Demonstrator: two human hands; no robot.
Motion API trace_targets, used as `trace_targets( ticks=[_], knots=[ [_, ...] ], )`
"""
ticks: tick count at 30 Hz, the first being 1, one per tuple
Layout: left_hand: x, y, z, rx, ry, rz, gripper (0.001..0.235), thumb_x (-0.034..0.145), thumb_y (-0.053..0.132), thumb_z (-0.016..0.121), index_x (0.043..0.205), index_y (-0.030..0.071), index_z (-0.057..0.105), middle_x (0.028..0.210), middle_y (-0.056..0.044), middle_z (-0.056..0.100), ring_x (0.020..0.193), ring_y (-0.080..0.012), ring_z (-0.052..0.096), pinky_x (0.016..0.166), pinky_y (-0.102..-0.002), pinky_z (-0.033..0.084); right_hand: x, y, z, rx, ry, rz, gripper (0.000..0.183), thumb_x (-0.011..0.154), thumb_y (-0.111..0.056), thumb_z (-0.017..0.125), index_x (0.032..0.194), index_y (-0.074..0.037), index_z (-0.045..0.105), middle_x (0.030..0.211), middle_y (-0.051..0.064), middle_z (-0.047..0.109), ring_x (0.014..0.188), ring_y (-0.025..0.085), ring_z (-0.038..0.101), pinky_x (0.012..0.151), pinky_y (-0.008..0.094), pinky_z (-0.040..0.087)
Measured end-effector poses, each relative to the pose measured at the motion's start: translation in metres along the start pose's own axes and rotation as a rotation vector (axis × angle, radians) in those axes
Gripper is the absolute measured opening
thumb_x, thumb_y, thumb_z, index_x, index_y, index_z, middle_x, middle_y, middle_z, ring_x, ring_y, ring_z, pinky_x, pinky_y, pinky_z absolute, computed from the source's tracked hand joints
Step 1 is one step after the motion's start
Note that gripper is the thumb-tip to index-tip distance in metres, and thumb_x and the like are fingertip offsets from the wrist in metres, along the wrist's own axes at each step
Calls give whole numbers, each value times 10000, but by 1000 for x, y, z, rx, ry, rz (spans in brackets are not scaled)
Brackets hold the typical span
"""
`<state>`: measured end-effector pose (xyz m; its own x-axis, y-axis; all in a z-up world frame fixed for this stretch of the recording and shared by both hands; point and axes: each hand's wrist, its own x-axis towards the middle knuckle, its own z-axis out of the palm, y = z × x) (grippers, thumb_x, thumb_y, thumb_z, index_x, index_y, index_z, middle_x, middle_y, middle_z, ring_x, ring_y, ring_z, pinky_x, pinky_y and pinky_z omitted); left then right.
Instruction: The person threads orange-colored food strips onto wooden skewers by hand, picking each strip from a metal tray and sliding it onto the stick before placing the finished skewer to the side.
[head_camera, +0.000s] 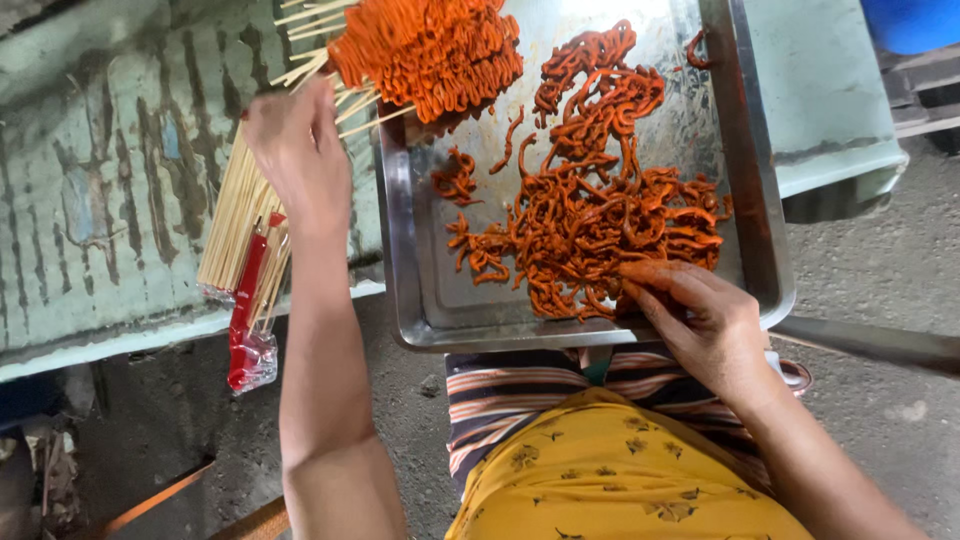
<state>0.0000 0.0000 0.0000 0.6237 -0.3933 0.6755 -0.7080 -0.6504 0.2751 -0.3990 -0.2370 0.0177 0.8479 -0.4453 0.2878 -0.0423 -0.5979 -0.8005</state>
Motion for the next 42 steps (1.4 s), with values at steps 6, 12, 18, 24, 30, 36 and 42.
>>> trace_targets(
  ticks=[6,12,18,24,30,36,42],
  knots=[
    [51,12,23,228,-6,146,120,985,59,742,1009,163,795,742,-10,644,924,-258,548,887,-465,387,8,-8,0,25,-13,-18,217,879,-28,773,1090,-4,731,1078,122,762,955,242,760,822,314,592],
    [35,20,4,231,44,207,392,909,10,731,1269,165,744,1251,-89,616,1150,-313,542,938,-487,375,16,-19,1,-123,-31,-111,220,865,-64,796,1070,-18,730,1083,135,747,991,289,741,857,365,596],
    [-18,-9,-50,138,143,111,303,1023,61,803,1307,112,711,1306,-93,615,1217,-290,586,1028,-484,444,15,-24,12,-403,-23,-207,207,924,-109,834,1115,-72,763,1127,117,748,1015,286,736,891,372,599],
    [-71,-71,-86,-11,-23,-232,120,1010,-7,746,1073,90,777,1064,-86,746,922,-157,706,752,-321,582,9,-18,15,-459,-27,-191,137,1022,-114,840,1131,-84,763,1141,74,759,977,222,736,868,306,593],
    [-96,-47,-65,69,-83,-162,116,934,86,819,995,14,752,958,-168,679,907,-346,652,797,-453,527,9,-20,20,-456,-16,-204,167,965,-69,799,1128,-60,764,1097,101,750,950,248,730,852,339,589],
    [-101,-56,-22,528,-136,11,62,938,83,705,908,29,712,933,-129,661,893,-303,640,803,-439,505,13,-24,22,-488,4,-172,139,911,-128,813,1007,-44,759,1059,126,755,945,296,730,858,393,596],
    [-106,-62,-11,624,-110,67,92,895,133,698,862,48,689,950,-102,657,937,-277,646,839,-434,498,11,-18,23,-473,41,-203,140,871,-118,792,989,-45,770,1022,121,763,910,291,736,809,387,593]
  ],
)
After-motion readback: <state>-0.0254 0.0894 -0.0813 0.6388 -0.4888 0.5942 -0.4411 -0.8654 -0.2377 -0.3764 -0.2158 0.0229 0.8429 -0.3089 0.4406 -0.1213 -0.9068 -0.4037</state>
